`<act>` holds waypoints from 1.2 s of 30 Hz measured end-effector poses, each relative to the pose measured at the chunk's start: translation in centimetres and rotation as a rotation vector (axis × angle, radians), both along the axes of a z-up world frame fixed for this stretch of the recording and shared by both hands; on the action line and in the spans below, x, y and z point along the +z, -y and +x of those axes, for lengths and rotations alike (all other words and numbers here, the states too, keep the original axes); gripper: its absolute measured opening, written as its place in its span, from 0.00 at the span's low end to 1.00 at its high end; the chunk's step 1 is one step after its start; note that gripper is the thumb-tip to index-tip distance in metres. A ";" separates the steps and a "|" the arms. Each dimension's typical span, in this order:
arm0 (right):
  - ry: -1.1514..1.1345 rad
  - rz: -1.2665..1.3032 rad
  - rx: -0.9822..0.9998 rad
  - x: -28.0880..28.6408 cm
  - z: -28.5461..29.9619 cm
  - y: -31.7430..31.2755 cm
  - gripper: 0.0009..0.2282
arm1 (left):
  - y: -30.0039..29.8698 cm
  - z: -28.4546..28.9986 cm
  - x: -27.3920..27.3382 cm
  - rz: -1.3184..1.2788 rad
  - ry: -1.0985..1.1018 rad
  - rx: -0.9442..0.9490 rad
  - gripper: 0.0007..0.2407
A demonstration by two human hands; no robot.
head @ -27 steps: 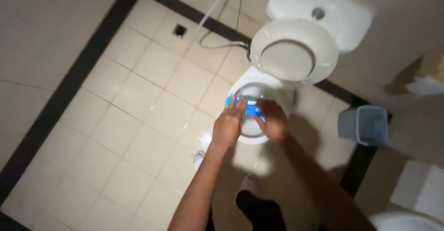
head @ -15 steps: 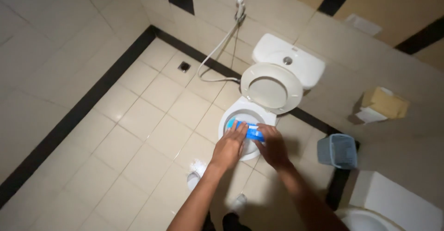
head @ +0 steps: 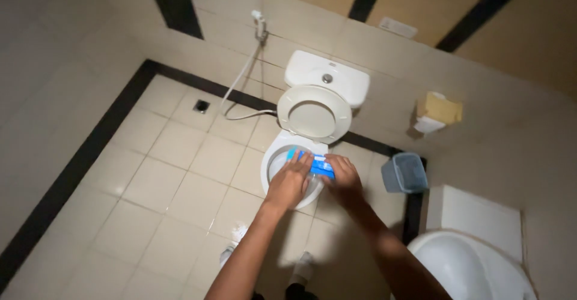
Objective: The person scrubs the inside of a toilet bowl using a blue brush. They then place the brush on the toilet tank and flush the toilet.
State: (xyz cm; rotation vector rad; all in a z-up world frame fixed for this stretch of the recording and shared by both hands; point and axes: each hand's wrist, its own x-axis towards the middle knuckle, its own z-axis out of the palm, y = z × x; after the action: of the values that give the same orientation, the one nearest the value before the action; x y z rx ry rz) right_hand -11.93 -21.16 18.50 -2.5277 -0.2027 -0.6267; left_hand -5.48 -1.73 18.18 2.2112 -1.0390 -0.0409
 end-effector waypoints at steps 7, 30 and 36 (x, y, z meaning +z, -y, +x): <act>0.038 -0.025 -0.161 0.4 1.2 -3.0 0.20 | -1.9 4.6 1.5 -0.005 0.028 -0.174 0.26; 0.068 0.033 -0.610 1.4 5.7 -7.8 0.18 | -0.3 14.9 0.1 -0.229 0.252 -0.528 0.20; 0.020 0.100 -0.763 1.8 7.8 -5.9 0.22 | 4.8 18.4 -1.3 -0.166 0.176 -0.687 0.20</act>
State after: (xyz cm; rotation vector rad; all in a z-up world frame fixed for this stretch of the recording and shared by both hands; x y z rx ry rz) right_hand -4.11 -15.29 20.33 -2.4539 0.8012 -0.9071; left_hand 12.92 -6.53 16.84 1.6436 -1.7874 -0.0617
